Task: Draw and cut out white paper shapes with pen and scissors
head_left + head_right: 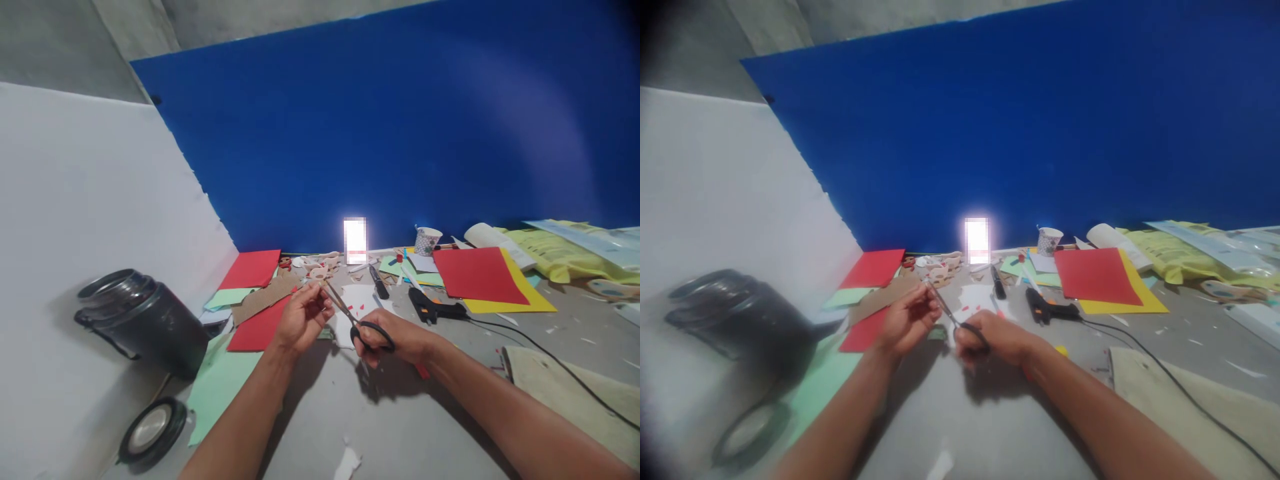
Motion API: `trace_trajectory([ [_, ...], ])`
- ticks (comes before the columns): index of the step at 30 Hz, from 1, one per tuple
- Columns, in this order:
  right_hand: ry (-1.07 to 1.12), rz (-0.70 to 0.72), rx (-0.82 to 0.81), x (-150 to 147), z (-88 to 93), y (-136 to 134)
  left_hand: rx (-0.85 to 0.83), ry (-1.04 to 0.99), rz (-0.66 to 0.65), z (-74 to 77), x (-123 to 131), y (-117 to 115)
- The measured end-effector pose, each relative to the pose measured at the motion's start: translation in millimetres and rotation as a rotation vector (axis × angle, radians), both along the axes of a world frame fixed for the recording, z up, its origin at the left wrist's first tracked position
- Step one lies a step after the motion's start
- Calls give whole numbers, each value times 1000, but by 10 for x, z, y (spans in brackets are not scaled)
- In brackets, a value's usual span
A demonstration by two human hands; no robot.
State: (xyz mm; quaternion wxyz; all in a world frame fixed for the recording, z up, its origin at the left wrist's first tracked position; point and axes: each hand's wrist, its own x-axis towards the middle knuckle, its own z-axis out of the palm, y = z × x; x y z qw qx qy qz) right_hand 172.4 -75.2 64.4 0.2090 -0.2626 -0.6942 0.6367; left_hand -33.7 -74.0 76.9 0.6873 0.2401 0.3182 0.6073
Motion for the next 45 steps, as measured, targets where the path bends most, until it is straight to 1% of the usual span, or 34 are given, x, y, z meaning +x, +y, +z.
trace_trajectory([
  [4,-18,-1,0,16,-51,17,34,-21,-18,3,-1,-15],
  [8,-1,-2,-6,28,-94,31,32,-23,-13,11,-2,-12],
  [16,-2,-28,-19,0,-25,11,45,1,0,25,5,-19],
  [20,-5,-27,-47,-9,-25,11,36,1,16,47,14,-34],
  [25,-41,-45,-34,-8,-20,6,25,4,27,74,23,-44],
  [37,-49,-32,-23,-2,2,1,64,-1,2,60,3,-40],
  [41,-5,-13,-34,-2,-11,8,79,10,-5,67,0,-41],
  [45,-10,-32,-38,6,-20,9,103,26,-15,48,-5,-32],
])
